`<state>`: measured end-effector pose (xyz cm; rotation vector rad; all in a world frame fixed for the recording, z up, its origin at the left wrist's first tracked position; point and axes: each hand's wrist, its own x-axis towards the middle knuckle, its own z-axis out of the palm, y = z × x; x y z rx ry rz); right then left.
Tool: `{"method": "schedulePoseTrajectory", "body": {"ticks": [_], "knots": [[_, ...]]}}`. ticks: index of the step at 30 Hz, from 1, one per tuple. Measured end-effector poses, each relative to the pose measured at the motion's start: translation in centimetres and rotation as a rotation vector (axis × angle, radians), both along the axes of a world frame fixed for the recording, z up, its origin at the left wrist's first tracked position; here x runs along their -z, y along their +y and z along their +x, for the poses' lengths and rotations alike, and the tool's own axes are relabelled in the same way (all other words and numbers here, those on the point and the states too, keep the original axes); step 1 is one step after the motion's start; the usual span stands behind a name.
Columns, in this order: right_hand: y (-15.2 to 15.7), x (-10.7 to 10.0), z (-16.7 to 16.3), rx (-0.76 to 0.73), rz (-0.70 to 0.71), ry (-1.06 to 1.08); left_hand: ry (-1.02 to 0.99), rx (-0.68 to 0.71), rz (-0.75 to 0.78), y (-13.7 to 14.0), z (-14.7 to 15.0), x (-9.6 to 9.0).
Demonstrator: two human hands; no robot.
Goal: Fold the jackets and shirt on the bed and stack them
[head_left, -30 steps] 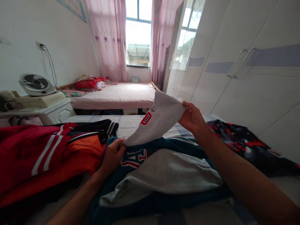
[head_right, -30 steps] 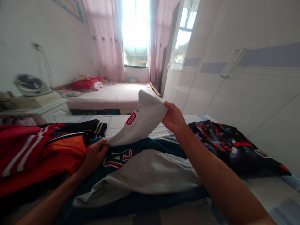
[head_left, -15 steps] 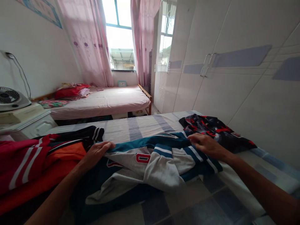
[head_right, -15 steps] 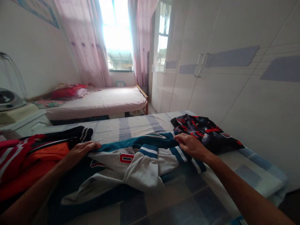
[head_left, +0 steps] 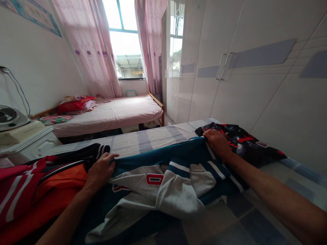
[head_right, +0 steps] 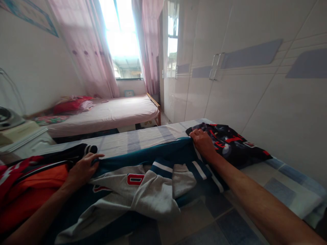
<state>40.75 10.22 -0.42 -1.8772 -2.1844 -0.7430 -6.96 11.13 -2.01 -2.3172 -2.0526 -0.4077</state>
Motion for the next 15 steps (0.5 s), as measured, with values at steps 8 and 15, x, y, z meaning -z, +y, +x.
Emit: {"method": "schedulePoseTrajectory", "body": {"ticks": [8,15], "knots": [[0.4,1.4,0.4,-0.006,-0.191,0.011,0.188,0.044,0.019,-0.5,0.1,1.7],[-2.8,-1.5,-1.9,-0.054,-0.228,0.243,-0.021,0.192,0.162,-2.5,-0.4,0.4]]}}
